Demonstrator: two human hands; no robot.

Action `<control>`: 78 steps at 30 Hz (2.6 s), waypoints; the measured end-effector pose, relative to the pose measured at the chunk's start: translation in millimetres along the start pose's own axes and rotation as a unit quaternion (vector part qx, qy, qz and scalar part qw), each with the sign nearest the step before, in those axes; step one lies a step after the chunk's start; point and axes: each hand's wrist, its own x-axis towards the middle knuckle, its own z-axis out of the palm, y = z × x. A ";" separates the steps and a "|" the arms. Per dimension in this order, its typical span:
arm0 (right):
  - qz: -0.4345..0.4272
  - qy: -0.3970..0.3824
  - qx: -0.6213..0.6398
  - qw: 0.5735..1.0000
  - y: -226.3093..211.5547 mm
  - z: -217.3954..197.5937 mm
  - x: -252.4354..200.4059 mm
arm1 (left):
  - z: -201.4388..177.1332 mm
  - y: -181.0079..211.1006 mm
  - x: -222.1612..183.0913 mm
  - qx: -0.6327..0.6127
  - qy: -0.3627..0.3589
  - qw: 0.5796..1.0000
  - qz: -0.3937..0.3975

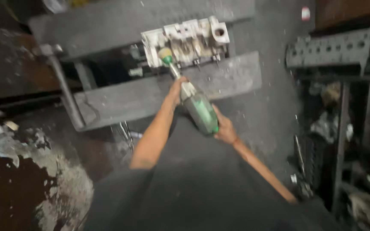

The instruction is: The person uses a handheld power tool with a wire-brush attachment to clean the surfaces and internal ports of a metal cylinder head.

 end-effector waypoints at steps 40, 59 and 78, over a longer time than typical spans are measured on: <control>0.289 -0.015 0.043 0.956 19.0 -0.2 -16.2 | 54.5 -10.2 60.8 0.057 -0.016 0.996 -0.071; 0.257 0.040 0.033 0.965 0.1 8.5 -14.8 | 51.6 6.9 32.7 0.087 0.007 0.993 -0.079; 0.420 0.023 0.053 0.906 -80.6 13.2 2.5 | 3.0 -18.2 49.6 0.040 -0.076 0.992 -0.092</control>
